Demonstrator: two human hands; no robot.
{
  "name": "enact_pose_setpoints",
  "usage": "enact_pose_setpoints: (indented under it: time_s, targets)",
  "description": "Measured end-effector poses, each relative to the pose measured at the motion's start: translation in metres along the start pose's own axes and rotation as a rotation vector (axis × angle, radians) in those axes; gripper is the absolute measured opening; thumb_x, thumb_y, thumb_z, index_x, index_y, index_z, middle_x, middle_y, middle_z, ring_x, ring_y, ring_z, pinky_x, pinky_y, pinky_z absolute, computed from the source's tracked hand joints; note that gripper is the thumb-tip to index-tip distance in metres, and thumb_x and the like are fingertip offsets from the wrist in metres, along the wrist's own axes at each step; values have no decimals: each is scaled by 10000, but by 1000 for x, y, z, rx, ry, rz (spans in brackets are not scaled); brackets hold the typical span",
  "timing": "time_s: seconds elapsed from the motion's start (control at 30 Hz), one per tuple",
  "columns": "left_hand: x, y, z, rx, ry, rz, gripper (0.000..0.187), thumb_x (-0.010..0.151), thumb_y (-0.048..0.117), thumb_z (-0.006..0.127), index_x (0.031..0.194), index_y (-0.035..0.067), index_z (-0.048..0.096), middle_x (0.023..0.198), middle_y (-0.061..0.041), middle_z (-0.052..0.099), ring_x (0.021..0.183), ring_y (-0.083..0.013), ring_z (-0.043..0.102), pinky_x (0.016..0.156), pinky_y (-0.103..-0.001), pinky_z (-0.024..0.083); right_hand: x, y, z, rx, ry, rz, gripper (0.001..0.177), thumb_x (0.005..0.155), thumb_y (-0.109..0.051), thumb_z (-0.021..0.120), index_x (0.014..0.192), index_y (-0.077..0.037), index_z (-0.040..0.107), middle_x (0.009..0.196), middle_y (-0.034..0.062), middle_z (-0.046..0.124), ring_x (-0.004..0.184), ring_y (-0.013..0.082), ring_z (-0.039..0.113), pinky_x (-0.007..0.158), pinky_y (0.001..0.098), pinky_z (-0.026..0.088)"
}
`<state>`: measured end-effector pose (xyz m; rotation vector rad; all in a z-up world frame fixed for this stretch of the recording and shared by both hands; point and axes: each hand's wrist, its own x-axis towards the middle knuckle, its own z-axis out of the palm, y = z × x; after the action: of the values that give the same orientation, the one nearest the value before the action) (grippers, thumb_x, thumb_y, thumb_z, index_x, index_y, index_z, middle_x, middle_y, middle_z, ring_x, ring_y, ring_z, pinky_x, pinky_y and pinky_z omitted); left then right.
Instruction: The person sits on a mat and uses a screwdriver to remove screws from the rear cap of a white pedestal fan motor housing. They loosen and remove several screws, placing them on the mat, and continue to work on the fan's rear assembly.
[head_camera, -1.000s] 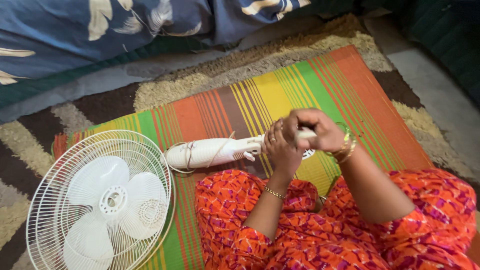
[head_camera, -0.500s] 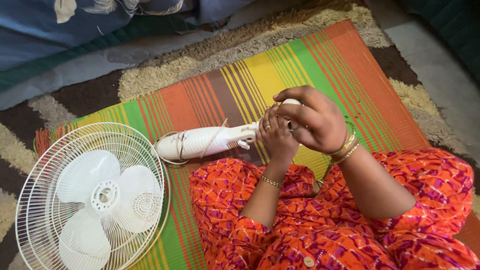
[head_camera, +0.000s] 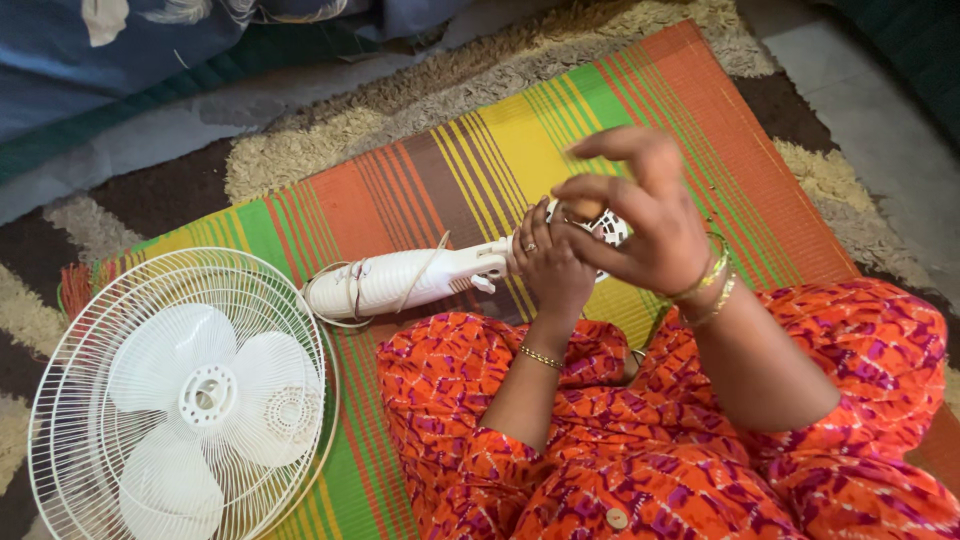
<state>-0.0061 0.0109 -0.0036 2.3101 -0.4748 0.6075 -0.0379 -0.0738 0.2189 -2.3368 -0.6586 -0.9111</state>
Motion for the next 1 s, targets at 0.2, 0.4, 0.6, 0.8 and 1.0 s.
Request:
enact_pose_setpoints:
  time_s: [0.2, 0.4, 0.6, 0.8, 1.0]
  targets:
    - [-1, -1, -4, 15, 25, 17, 660, 938, 441, 611, 1439, 25, 512, 1475, -185, 526, 1421, -366, 466, 1204, -545, 292, 6, -8, -9, 29, -105, 29, 336, 801, -52, 801, 1128, -66, 726, 1203, 135, 627, 1141, 301, 626, 949, 422, 543]
    - [-2, -3, 4, 7, -3, -30, 649, 933, 505, 653, 1411, 95, 496, 1494, -127, 501, 1446, -334, 463, 1229, -524, 293, 4, -15, 9, -22, 26, -62, 211, 771, -6, 754, 849, -65, 567, 1045, 113, 638, 1093, 323, 623, 935, 443, 527]
    - [-6, -13, 18, -111, -43, -45, 603, 919, 572, 651, 1317, 133, 541, 1232, -56, 575, 1224, -217, 556, 1121, -479, 384, -9, 7, 30, 726, -335, 149, 245, 947, -117, 751, 1067, -74, 541, 1017, 55, 672, 978, 163, 696, 857, 311, 574]
    - [-11, -16, 19, -766, -84, -100, 478, 1008, 443, 642, 1322, 94, 554, 1300, -40, 594, 1235, -195, 581, 1125, -497, 388, -1, 5, 35, 164, -254, 0, 537, 832, -358, 807, 1138, -36, 507, 1132, 139, 523, 1043, 257, 600, 900, 388, 560]
    - [-7, -15, 18, -19, -35, 9, 504, 918, 339, 648, 1364, 105, 664, 1423, -78, 611, 1378, -303, 529, 1236, -496, 266, 2, -4, 13, -64, -250, 158, 573, 798, -287, 839, 1261, -67, 583, 1177, 153, 567, 1073, 357, 622, 922, 438, 529]
